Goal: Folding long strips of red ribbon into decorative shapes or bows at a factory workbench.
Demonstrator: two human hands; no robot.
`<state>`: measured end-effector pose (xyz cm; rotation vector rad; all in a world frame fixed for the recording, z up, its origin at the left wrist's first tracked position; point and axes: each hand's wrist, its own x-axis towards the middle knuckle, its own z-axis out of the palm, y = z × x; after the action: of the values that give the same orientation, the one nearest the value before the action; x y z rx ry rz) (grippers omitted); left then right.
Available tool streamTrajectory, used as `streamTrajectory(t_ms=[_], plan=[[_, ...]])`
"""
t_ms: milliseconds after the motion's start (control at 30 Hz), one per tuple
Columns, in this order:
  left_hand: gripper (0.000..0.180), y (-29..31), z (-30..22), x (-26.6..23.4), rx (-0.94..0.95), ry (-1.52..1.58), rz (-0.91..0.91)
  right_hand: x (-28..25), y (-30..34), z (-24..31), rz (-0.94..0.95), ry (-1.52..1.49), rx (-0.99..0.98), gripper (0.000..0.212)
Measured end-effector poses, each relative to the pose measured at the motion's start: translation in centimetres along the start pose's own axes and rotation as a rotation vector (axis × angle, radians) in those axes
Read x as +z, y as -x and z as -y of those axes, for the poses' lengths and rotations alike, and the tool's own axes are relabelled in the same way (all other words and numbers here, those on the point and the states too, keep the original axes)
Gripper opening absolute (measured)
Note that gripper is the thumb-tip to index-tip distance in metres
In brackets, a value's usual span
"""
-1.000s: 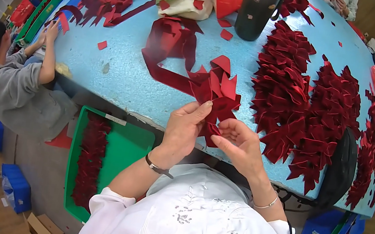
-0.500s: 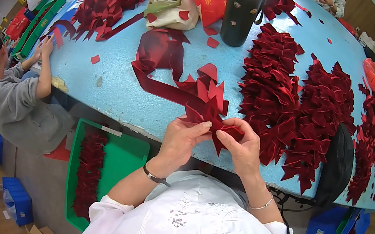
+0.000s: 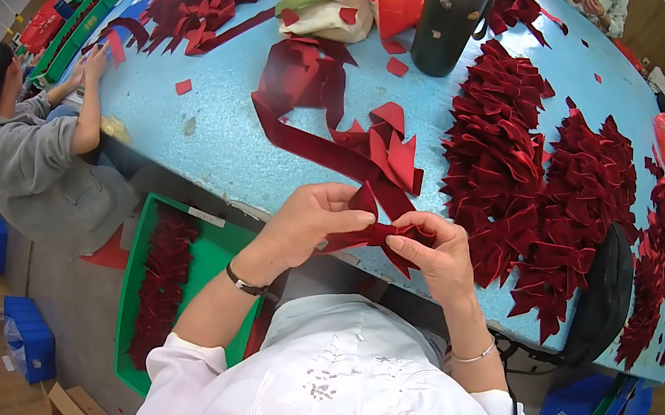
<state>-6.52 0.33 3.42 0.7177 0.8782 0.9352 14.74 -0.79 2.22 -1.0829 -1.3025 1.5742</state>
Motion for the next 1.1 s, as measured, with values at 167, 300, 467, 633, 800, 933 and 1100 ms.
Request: streamTrajectory(t_ms=[167, 300, 467, 633, 800, 933, 1100], plan=[[0.021, -0.3, 2.6, 0.2, 0.204, -0.214, -0.129, 0.0, -0.6, -0.2, 0.03, 0.205, 0.016, 0.022], [0.023, -0.5, 4.4, -0.6, 0.361, -0.286, -0.29, 0.5, -0.9, -1.3, -0.075, -0.041, 0.029, 0.029], [0.02, -0.8, 5.3, -1.3, 0.482, -0.34, -0.327, 0.8, -0.8, -1.4, -0.081, -0.139, 0.097, 0.035], [0.017, -0.5, 4.3, -1.8, 0.335, -0.123, -0.228, 1.3, -0.9, -1.3, -0.113, -0.152, 0.083, 0.034], [0.021, -0.2, 4.4, -1.6, 0.305, -0.099, -0.225, 1.8, -0.7, -1.1, -0.294, -0.157, 0.079, 0.027], [0.023, -0.3, 4.7, -0.6, 0.442, -0.155, -0.323, 1.5, 2.0, 0.0, -0.447, 0.336, -0.265, 0.018], [0.024, -0.8, 5.2, 0.9, 0.559, -0.146, -0.378, 3.0, 2.2, 1.3, -0.146, 0.401, -0.202, 0.007]])
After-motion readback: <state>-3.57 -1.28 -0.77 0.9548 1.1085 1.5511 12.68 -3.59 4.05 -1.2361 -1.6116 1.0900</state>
